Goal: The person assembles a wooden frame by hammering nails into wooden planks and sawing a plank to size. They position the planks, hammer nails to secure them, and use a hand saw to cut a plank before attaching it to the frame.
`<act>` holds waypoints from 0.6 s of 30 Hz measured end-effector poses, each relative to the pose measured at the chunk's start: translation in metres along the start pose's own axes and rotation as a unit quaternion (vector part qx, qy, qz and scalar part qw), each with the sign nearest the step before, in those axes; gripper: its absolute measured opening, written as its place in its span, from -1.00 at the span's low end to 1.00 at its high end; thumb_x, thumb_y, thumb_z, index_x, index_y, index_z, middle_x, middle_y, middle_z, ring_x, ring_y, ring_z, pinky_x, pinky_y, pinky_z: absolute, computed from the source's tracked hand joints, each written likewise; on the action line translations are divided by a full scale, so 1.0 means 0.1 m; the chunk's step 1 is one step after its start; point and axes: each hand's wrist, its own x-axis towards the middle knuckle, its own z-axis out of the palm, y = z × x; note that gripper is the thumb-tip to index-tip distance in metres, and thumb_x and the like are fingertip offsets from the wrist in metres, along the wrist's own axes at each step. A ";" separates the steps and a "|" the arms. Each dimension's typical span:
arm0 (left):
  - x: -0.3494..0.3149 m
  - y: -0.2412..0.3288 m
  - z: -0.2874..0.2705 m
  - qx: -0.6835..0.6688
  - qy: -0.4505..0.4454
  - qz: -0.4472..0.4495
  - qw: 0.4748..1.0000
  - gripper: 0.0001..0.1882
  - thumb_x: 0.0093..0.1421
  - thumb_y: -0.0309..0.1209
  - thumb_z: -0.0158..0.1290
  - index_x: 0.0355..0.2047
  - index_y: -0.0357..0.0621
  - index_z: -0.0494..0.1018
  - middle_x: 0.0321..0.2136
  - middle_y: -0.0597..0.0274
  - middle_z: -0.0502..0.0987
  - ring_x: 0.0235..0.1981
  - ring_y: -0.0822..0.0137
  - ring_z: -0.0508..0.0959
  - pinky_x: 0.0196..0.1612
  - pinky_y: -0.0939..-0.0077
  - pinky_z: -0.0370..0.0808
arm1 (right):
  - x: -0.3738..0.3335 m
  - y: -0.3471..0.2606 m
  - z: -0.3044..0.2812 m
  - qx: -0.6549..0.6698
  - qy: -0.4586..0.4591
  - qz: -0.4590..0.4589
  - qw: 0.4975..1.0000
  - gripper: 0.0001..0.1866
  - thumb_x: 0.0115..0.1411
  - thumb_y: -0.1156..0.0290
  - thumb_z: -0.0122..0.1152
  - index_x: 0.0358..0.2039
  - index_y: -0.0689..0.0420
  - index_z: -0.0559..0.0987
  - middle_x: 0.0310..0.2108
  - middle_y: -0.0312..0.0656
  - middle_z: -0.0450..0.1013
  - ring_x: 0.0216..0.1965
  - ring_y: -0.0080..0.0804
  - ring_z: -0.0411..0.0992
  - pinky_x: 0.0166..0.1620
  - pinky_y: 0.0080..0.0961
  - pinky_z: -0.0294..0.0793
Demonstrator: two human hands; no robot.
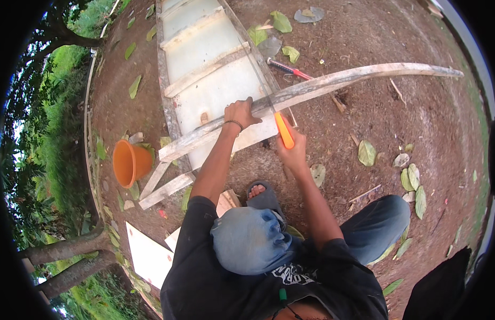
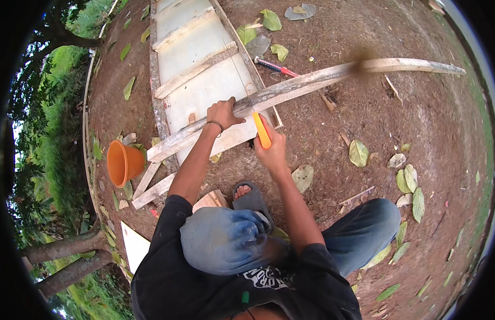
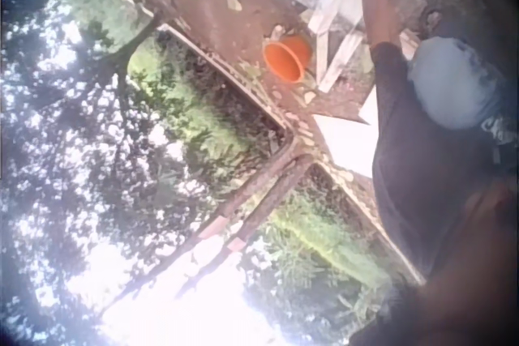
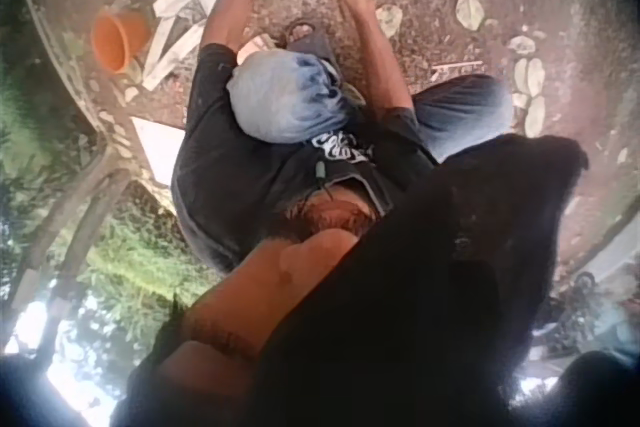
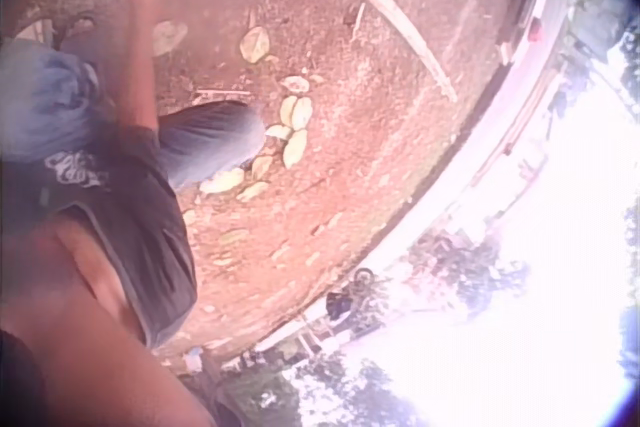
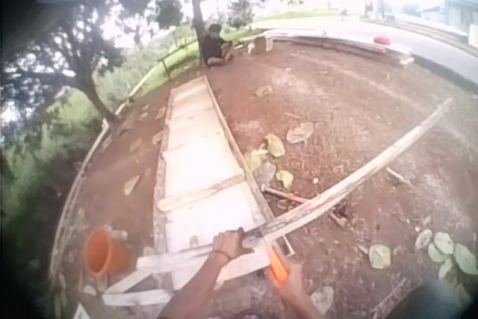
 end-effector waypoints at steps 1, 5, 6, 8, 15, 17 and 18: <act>0.01 0.01 -0.02 0.007 -0.012 0.003 1.000 -0.32 -0.18 0.06 0.47 -0.16 -0.13 0.58 -0.37 0.01 0.68 -0.26 -0.04 0.69 -0.21 0.11 0.62 | -0.01 0.01 0.00 -0.001 -0.003 0.010 1.000 -0.44 0.14 0.62 0.15 0.21 0.24 0.52 -0.33 0.05 0.61 -0.39 -0.59 0.50 -0.24 -0.48 0.52; 0.05 0.02 0.04 0.002 -0.002 0.034 0.999 -0.31 -0.18 0.07 0.45 -0.15 -0.13 0.59 -0.33 0.01 0.68 -0.23 -0.03 0.69 -0.16 0.10 0.62 | -0.06 -0.08 -0.05 -0.022 -0.014 0.051 0.998 -0.37 0.08 0.65 0.16 0.25 0.20 0.49 -0.34 0.13 0.57 -0.39 -0.27 0.58 -0.25 -0.41 0.53; 0.03 -0.02 0.05 -0.007 0.014 0.042 0.999 -0.31 -0.19 0.08 0.45 -0.15 -0.13 0.59 -0.33 0.00 0.69 -0.23 -0.03 0.69 -0.15 0.10 0.62 | -0.11 -0.14 -0.06 -0.029 -0.021 0.062 0.997 -0.33 0.05 0.66 0.17 0.26 0.18 0.47 -0.36 0.17 0.55 -0.40 -0.11 0.62 -0.27 -0.37 0.54; 0.11 -0.13 0.03 -0.003 -0.037 0.031 0.999 -0.30 -0.20 0.09 0.45 -0.15 -0.13 0.61 -0.31 0.00 0.69 -0.22 -0.02 0.68 -0.12 0.11 0.62 | -0.53 -0.18 -0.16 -0.033 -0.022 0.067 0.997 -0.31 0.05 0.66 0.15 0.28 0.20 0.45 -0.36 0.15 0.56 -0.38 -0.10 0.63 -0.26 -0.37 0.54; 0.17 -0.12 -0.02 0.015 -0.090 0.035 0.995 -0.26 -0.21 0.12 0.44 -0.14 -0.17 0.62 -0.27 -0.08 0.68 -0.17 -0.03 0.68 -0.06 0.15 0.62 | -1.12 -0.92 -0.79 -0.095 -0.086 0.171 0.977 -0.30 0.04 0.67 0.14 0.28 0.30 0.42 -0.22 0.14 0.62 -0.33 -0.24 0.68 -0.21 -0.48 0.57; 0.20 -0.15 -0.05 0.005 -0.087 0.034 0.996 -0.25 -0.21 0.12 0.44 -0.13 -0.18 0.62 -0.26 -0.09 0.68 -0.16 -0.04 0.68 -0.05 0.15 0.62 | -1.05 -1.04 -0.82 -0.105 -0.094 0.169 0.976 -0.31 0.05 0.68 0.12 0.28 0.32 0.42 -0.22 0.13 0.62 -0.35 -0.31 0.67 -0.22 -0.50 0.57; 0.22 -0.11 -0.12 -0.003 -0.101 0.035 0.994 -0.25 -0.21 0.12 0.45 -0.12 -0.18 0.62 -0.25 -0.10 0.68 -0.16 -0.05 0.68 -0.05 0.15 0.62 | -1.17 -1.10 -0.87 -0.107 -0.094 0.181 0.973 -0.32 0.05 0.68 0.12 0.27 0.33 0.43 -0.23 0.13 0.62 -0.35 -0.35 0.67 -0.22 -0.52 0.57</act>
